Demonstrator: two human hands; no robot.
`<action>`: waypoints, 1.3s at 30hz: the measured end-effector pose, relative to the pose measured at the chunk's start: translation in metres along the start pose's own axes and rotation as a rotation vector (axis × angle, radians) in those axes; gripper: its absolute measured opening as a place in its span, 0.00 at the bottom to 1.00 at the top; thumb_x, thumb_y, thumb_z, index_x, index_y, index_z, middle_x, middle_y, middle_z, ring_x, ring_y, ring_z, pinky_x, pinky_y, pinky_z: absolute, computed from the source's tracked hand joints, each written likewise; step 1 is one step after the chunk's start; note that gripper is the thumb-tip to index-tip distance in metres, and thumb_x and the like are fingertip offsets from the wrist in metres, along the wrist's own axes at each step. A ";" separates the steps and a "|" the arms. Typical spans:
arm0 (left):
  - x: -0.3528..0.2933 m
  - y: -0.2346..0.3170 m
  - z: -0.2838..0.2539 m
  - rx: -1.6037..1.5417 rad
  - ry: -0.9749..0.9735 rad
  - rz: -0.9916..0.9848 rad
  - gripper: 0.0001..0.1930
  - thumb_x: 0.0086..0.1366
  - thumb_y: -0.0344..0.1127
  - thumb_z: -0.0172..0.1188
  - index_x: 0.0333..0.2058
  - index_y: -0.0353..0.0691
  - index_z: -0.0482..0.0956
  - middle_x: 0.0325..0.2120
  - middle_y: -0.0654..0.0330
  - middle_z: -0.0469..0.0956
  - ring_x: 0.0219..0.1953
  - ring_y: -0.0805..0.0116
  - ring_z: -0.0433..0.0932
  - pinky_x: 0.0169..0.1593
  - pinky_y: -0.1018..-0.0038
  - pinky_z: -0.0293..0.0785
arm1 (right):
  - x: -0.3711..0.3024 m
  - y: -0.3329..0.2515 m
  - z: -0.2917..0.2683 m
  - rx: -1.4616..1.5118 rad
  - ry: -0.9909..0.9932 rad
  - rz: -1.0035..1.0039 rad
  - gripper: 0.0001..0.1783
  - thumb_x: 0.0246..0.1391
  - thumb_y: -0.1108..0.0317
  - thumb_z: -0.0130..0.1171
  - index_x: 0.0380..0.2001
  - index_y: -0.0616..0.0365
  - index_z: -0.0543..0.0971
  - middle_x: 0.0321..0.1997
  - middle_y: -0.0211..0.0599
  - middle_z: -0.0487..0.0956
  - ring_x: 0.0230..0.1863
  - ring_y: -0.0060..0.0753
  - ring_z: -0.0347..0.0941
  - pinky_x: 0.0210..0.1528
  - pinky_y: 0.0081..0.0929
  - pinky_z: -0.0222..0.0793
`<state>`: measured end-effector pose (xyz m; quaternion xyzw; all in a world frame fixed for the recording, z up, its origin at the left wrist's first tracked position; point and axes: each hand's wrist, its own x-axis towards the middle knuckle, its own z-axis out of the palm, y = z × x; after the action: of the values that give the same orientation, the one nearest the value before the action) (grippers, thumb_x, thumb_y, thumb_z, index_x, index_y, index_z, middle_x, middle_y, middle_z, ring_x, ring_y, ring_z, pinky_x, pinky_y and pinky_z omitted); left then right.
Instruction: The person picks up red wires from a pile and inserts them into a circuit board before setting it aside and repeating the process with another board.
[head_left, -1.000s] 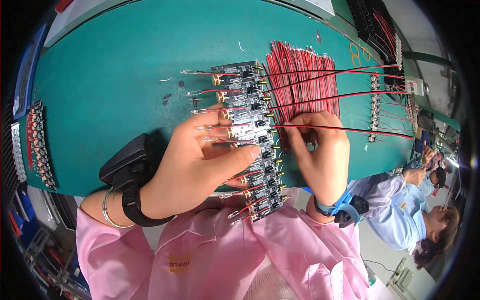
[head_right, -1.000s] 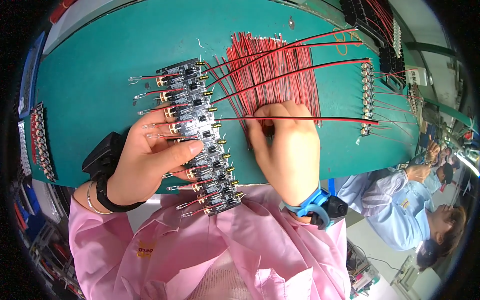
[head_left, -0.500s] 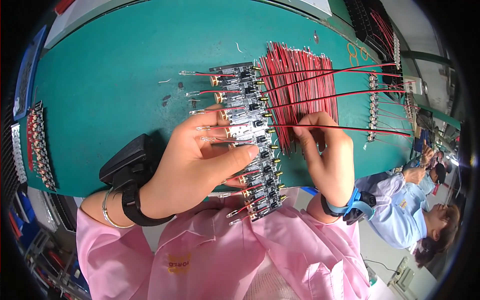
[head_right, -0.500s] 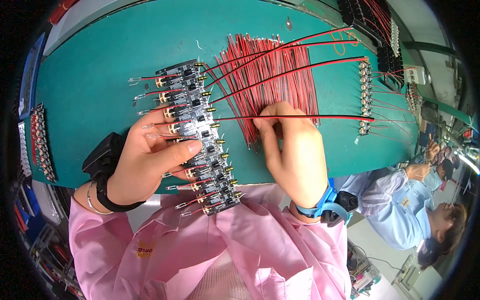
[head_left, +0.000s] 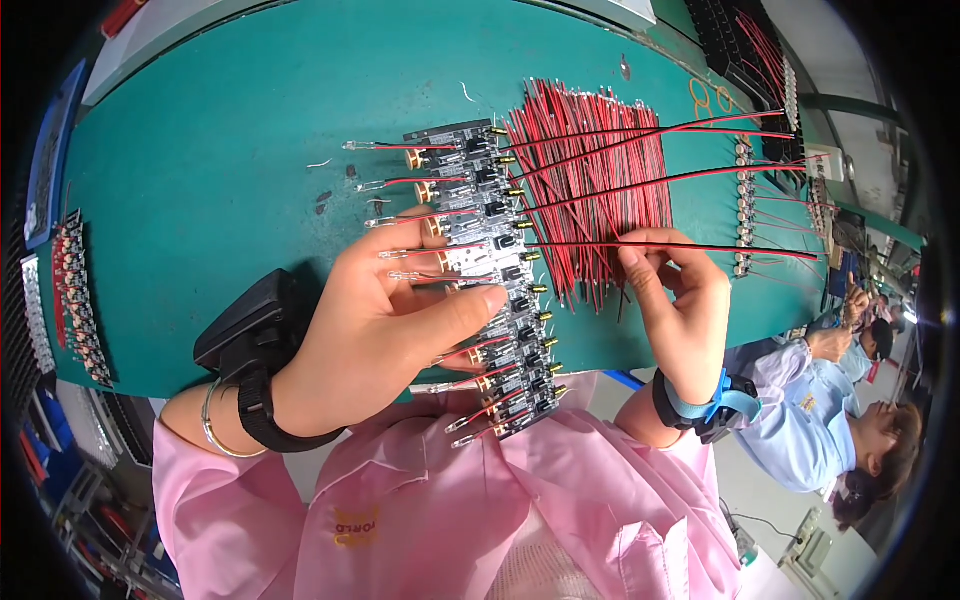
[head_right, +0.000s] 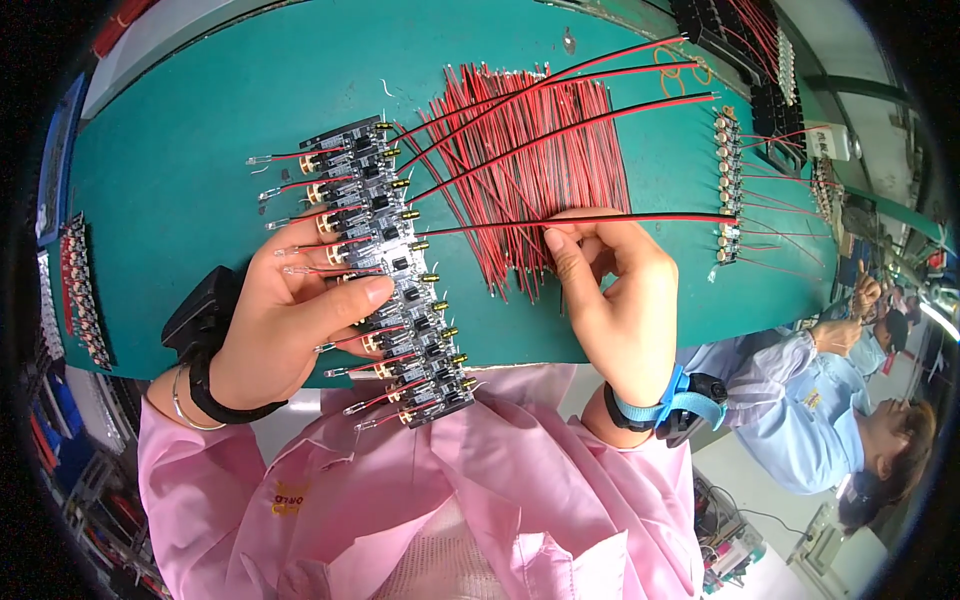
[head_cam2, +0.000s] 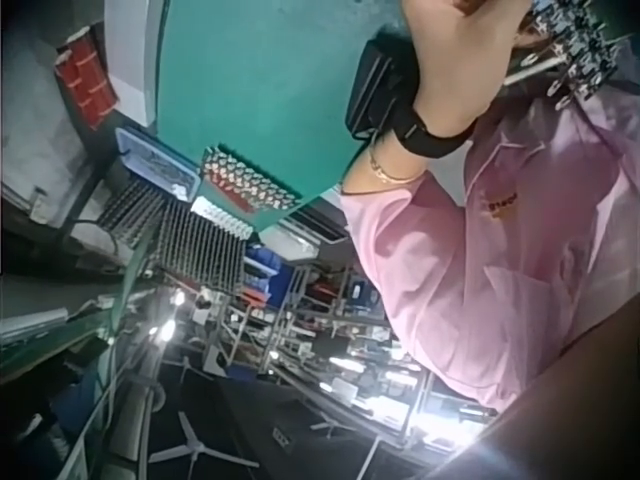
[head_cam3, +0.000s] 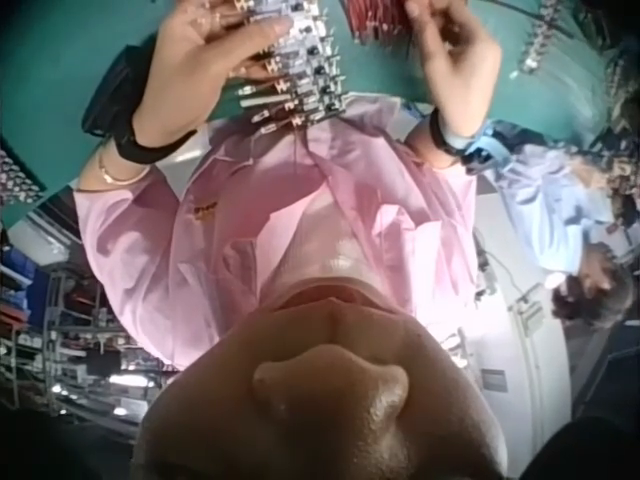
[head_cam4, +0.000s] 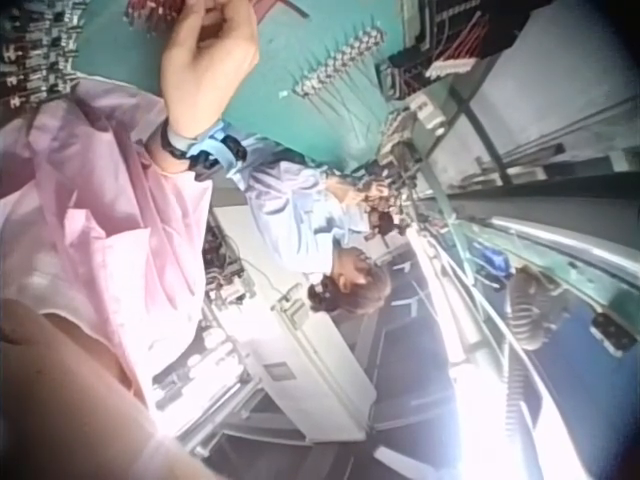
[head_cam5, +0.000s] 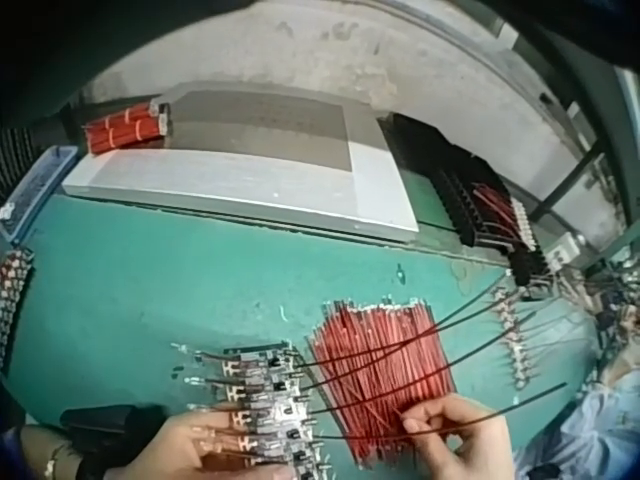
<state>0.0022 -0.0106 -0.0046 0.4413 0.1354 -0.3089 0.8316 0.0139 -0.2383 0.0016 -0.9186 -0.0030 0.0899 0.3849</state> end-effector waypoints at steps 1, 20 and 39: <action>0.000 0.000 0.000 0.000 0.002 -0.002 0.16 0.54 0.24 0.55 0.42 0.34 0.66 0.35 0.59 0.73 0.33 0.74 0.75 0.30 0.77 0.77 | 0.000 0.000 0.000 -0.001 0.002 0.001 0.10 0.47 0.76 0.54 0.35 0.67 0.72 0.24 0.26 0.71 0.24 0.11 0.63 0.25 0.09 0.58; -0.001 0.000 0.003 0.038 0.075 -0.034 0.17 0.53 0.22 0.55 0.43 0.33 0.65 0.35 0.58 0.73 0.32 0.72 0.75 0.29 0.76 0.78 | -0.032 0.043 -0.078 0.591 0.185 0.005 0.14 0.52 0.70 0.48 0.40 0.68 0.70 0.27 0.31 0.70 0.23 0.18 0.61 0.24 0.12 0.57; 0.001 -0.001 0.007 0.039 0.077 -0.014 0.15 0.53 0.22 0.54 0.41 0.33 0.65 0.33 0.59 0.74 0.31 0.72 0.75 0.29 0.76 0.78 | -0.012 0.072 -0.048 -0.061 0.444 0.181 0.10 0.48 0.67 0.57 0.27 0.66 0.75 0.19 0.26 0.72 0.19 0.11 0.59 0.21 0.10 0.54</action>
<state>0.0018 -0.0170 -0.0023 0.4680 0.1644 -0.2997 0.8149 0.0053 -0.3237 -0.0138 -0.9236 0.1614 -0.0802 0.3383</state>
